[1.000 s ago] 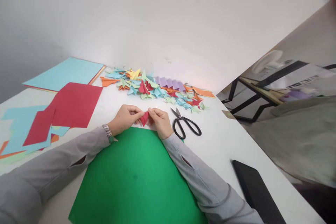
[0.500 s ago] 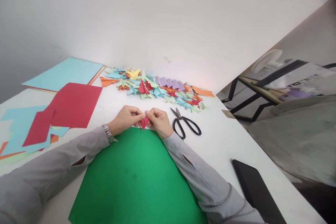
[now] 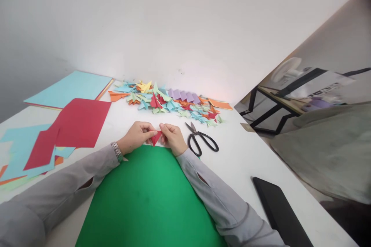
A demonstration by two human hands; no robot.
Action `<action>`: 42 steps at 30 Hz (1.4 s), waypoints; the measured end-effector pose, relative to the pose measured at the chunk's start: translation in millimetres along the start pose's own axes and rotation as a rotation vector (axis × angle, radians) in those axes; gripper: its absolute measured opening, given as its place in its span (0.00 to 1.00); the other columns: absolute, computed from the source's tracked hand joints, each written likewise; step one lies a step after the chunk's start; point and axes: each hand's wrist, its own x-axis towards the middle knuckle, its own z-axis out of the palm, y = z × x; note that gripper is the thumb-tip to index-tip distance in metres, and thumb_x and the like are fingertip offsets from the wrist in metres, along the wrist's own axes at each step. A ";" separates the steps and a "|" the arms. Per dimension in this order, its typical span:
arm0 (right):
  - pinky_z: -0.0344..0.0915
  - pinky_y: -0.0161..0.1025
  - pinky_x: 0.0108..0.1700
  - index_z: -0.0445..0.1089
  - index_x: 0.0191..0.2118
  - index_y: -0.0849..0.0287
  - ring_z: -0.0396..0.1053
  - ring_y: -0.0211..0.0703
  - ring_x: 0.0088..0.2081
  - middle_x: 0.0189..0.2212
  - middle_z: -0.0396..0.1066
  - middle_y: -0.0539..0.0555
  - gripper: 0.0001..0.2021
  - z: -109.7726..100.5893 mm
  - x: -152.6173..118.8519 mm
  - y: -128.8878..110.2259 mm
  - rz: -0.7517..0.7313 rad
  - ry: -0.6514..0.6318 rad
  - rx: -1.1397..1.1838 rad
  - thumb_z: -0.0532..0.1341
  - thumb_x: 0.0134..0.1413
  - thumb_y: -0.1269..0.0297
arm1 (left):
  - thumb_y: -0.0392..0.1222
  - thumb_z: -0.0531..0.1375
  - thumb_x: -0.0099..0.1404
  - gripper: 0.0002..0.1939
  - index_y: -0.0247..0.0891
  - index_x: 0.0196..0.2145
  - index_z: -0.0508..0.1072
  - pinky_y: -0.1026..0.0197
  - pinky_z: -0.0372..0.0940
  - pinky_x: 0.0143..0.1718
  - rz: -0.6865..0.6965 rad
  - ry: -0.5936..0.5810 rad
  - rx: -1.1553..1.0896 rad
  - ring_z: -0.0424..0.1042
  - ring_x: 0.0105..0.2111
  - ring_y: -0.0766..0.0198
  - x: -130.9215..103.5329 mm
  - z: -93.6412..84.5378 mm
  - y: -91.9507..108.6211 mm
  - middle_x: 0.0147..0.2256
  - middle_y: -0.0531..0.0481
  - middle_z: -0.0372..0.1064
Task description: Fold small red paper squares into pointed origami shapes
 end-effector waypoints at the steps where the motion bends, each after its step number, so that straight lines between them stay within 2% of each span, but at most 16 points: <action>1: 0.45 0.32 0.16 0.58 0.14 0.58 0.50 0.30 0.13 0.09 0.56 0.44 0.28 0.2 0.5 0.3 -0.022 -0.023 -0.044 0.57 0.46 0.38 | 0.41 0.64 0.51 0.09 0.33 0.20 0.71 0.67 0.61 0.21 0.005 0.001 -0.006 0.65 0.17 0.70 0.2 -0.4 0.1 0.16 0.52 0.67; 4: 0.40 0.32 0.18 0.53 0.12 0.58 0.44 0.29 0.15 0.09 0.47 0.42 0.30 0.3 3.1 1.5 -0.103 -0.056 -0.127 0.59 0.43 0.37 | 0.43 0.65 0.49 0.12 0.33 0.18 0.69 0.67 0.60 0.21 -0.009 -0.027 -0.017 0.63 0.16 0.71 1.6 -2.6 0.3 0.15 0.53 0.66; 7: 0.39 0.33 0.18 0.52 0.11 0.58 0.42 0.29 0.15 0.09 0.46 0.42 0.30 0.8 6.6 2.1 -0.098 -0.096 -0.127 0.57 0.43 0.36 | 0.43 0.67 0.47 0.12 0.33 0.19 0.70 0.67 0.60 0.21 -0.039 -0.058 -0.050 0.63 0.16 0.71 4.2 -5.9 -0.1 0.15 0.53 0.66; 12: 0.41 0.33 0.18 0.55 0.11 0.58 0.45 0.30 0.14 0.08 0.50 0.43 0.29 4.5 8.5 -0.6 -0.094 -0.035 -0.090 0.58 0.42 0.36 | 0.50 0.66 0.48 0.16 0.33 0.21 0.71 0.67 0.58 0.18 -0.087 -0.082 -0.075 0.64 0.14 0.69 7.3 -10.0 -1.3 0.14 0.51 0.67; 16: 0.44 0.33 0.17 0.58 0.10 0.58 0.48 0.30 0.13 0.06 0.53 0.44 0.29 6.0 5.8 -5.9 -0.115 0.012 -0.033 0.58 0.42 0.37 | 0.52 0.65 0.51 0.17 0.32 0.22 0.72 0.66 0.60 0.20 -0.078 -0.130 -0.037 0.65 0.16 0.69 4.6 -8.0 5.9 0.18 0.51 0.68; 20: 0.44 0.32 0.17 0.59 0.09 0.58 0.48 0.30 0.12 0.06 0.54 0.45 0.29 10.5 7.9 -14.1 -0.124 0.073 0.045 0.60 0.44 0.39 | 0.48 0.66 0.50 0.14 0.33 0.21 0.72 0.66 0.60 0.22 -0.074 -0.056 -0.049 0.64 0.18 0.70 4.3 -1.9 21.7 0.18 0.52 0.67; 23: 0.43 0.32 0.15 0.60 0.10 0.58 0.50 0.30 0.11 0.06 0.58 0.47 0.28 18.7 16.6 -18.6 -0.096 0.105 0.177 0.61 0.44 0.41 | 0.47 0.66 0.49 0.15 0.33 0.17 0.69 0.66 0.59 0.22 -0.047 -0.013 -0.130 0.65 0.19 0.69 9.7 4.7 26.0 0.17 0.51 0.67; 27: 0.45 0.33 0.13 0.58 0.10 0.57 0.52 0.32 0.08 0.04 0.56 0.47 0.27 28.8 27.8 -14.2 -0.011 0.085 0.395 0.63 0.42 0.42 | 0.50 0.65 0.48 0.17 0.34 0.17 0.68 0.66 0.55 0.21 -0.048 0.087 -0.370 0.62 0.17 0.70 16.9 12.9 13.1 0.15 0.52 0.65; 29: 0.48 0.33 0.12 0.58 0.10 0.57 0.53 0.33 0.08 0.04 0.55 0.46 0.27 30.3 29.7 -9.1 0.026 0.047 0.484 0.63 0.41 0.41 | 0.49 0.66 0.47 0.17 0.34 0.17 0.68 0.65 0.53 0.20 -0.058 0.094 -0.380 0.60 0.15 0.70 18.4 14.2 5.3 0.14 0.52 0.64; 33: 0.47 0.32 0.11 0.59 0.11 0.58 0.54 0.32 0.08 0.04 0.57 0.47 0.26 28.0 30.2 -3.7 0.083 0.022 0.551 0.65 0.38 0.41 | 0.49 0.66 0.48 0.16 0.33 0.18 0.70 0.65 0.54 0.21 -0.075 0.051 -0.332 0.62 0.17 0.68 20.6 11.7 0.2 0.15 0.50 0.67; 36: 0.48 0.31 0.11 0.59 0.12 0.58 0.55 0.33 0.08 0.05 0.60 0.48 0.26 26.6 31.2 -4.7 0.135 0.025 0.602 0.65 0.38 0.42 | 0.50 0.65 0.50 0.15 0.33 0.19 0.72 0.64 0.54 0.21 -0.098 0.104 -0.306 0.62 0.16 0.68 22.4 10.8 1.9 0.15 0.50 0.68; 38: 0.47 0.32 0.10 0.58 0.11 0.57 0.53 0.33 0.07 0.04 0.57 0.46 0.26 26.7 31.8 -6.0 0.162 0.050 0.629 0.64 0.39 0.42 | 0.49 0.64 0.52 0.15 0.34 0.20 0.72 0.64 0.56 0.22 -0.114 0.117 -0.305 0.63 0.17 0.67 23.0 12.1 2.7 0.15 0.51 0.67; 40: 0.46 0.32 0.09 0.52 0.10 0.56 0.49 0.31 0.06 0.02 0.49 0.43 0.28 27.2 31.8 -7.3 0.161 0.097 0.651 0.65 0.39 0.43 | 0.49 0.63 0.54 0.15 0.34 0.20 0.71 0.64 0.56 0.22 -0.107 0.141 -0.312 0.63 0.17 0.68 23.0 13.9 3.1 0.15 0.52 0.66; 42: 0.47 0.32 0.09 0.51 0.09 0.56 0.50 0.32 0.06 0.03 0.48 0.43 0.29 27.6 31.5 -8.4 0.139 0.142 0.655 0.65 0.40 0.43 | 0.47 0.64 0.54 0.13 0.35 0.21 0.71 0.64 0.56 0.22 -0.091 0.144 -0.335 0.63 0.18 0.69 23.1 15.3 3.5 0.18 0.52 0.68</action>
